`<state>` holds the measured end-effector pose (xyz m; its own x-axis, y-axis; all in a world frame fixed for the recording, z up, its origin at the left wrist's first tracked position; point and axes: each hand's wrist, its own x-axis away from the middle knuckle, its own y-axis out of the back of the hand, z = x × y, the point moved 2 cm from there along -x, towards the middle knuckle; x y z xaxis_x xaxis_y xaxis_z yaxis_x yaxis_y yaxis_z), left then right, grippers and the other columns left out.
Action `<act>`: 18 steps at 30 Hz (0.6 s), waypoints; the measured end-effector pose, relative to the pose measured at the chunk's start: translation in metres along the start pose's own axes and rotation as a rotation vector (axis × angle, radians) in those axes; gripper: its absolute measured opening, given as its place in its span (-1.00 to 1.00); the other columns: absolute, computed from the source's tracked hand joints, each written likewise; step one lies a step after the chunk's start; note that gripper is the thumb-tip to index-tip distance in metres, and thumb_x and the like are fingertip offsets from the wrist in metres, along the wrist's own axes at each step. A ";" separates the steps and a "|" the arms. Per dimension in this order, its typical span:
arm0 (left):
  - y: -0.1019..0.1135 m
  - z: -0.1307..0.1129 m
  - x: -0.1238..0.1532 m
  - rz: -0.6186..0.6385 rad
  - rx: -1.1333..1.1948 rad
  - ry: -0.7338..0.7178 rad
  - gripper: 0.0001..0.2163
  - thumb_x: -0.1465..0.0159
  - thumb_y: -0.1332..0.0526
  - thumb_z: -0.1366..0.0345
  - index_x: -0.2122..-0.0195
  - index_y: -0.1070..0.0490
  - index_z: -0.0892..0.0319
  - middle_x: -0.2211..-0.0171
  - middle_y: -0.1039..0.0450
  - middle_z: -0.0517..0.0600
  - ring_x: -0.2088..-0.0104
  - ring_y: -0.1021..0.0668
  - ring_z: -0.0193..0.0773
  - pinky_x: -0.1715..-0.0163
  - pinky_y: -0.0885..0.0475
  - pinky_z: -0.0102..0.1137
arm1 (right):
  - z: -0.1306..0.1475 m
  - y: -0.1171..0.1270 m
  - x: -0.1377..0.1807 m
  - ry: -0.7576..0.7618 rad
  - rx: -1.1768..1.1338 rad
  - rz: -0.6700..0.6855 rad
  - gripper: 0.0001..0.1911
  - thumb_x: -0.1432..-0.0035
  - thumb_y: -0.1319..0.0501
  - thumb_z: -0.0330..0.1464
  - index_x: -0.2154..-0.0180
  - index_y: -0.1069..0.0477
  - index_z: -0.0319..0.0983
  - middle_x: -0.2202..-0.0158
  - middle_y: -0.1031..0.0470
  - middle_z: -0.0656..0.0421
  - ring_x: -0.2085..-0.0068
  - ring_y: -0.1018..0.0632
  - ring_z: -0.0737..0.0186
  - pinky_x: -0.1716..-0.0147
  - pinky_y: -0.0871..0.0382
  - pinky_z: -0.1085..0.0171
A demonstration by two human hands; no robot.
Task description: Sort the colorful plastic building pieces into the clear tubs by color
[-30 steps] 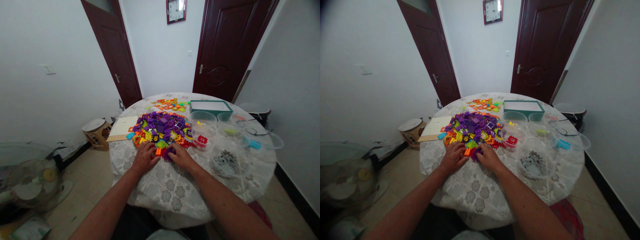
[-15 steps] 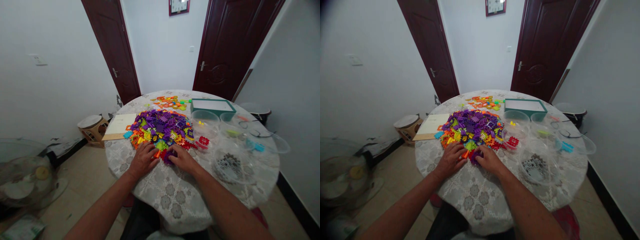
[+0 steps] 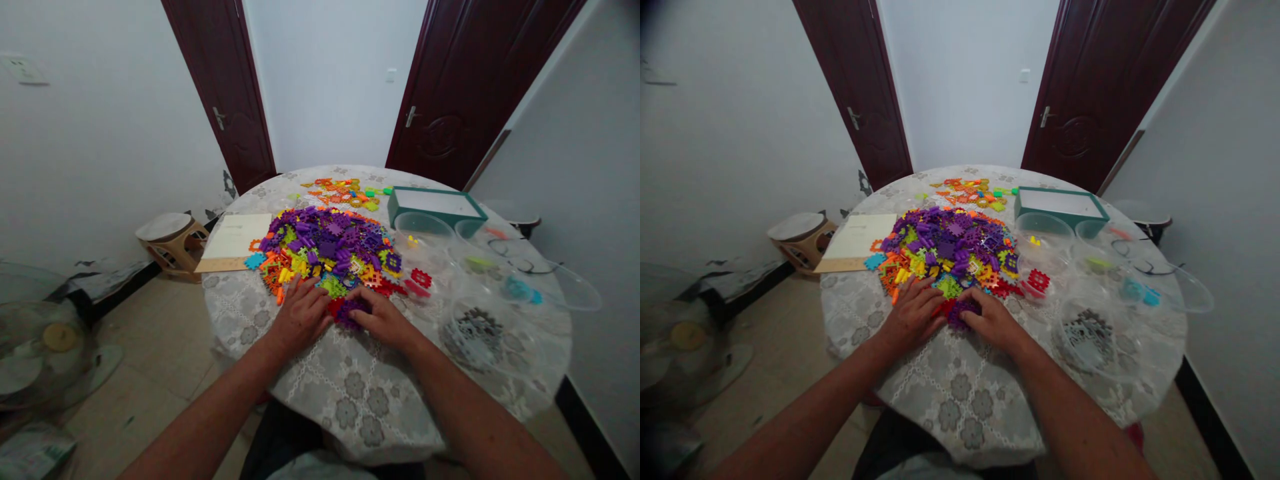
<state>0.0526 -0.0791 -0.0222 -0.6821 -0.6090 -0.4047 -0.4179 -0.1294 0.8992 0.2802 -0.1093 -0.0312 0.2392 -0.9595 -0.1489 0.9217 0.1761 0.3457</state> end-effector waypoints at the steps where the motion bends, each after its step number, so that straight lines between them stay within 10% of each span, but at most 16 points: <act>1: -0.001 0.001 -0.003 -0.008 0.028 0.009 -0.78 -0.41 -0.27 0.21 -0.05 -0.54 0.06 -0.08 -0.61 0.07 -0.35 -0.41 0.10 -0.48 -0.04 0.22 | -0.001 0.001 0.000 -0.008 0.002 -0.003 -0.76 -0.22 -0.23 -0.38 0.06 -0.50 -0.14 0.16 -0.58 0.19 0.15 -0.56 0.15 0.11 -0.44 0.19; 9: 0.005 0.012 -0.023 -0.217 0.276 0.140 -0.95 -0.34 -0.24 0.33 0.28 -0.47 0.12 0.20 -0.61 0.07 0.05 -0.58 -0.07 -0.10 -0.45 -0.08 | -0.017 0.011 -0.004 -0.096 0.085 -0.240 -0.70 -0.25 -0.25 -0.29 -0.02 -0.47 -0.13 0.12 -0.56 0.16 0.11 -0.55 0.12 0.07 -0.41 0.17; 18: 0.002 0.024 -0.015 -0.306 0.440 0.372 -0.92 -0.37 -0.26 0.31 0.29 -0.46 0.13 0.45 -0.47 -0.10 0.46 -0.49 -0.31 0.36 -0.41 -0.38 | -0.018 0.018 -0.007 -0.265 0.050 -0.234 -0.54 -0.25 -0.31 -0.21 -0.16 -0.54 -0.16 0.15 -0.60 0.15 0.14 -0.55 0.12 0.15 -0.41 0.20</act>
<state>0.0478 -0.0519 -0.0183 -0.2734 -0.8359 -0.4760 -0.8207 -0.0554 0.5687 0.3007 -0.0960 -0.0403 -0.0706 -0.9974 0.0134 0.9243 -0.0603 0.3768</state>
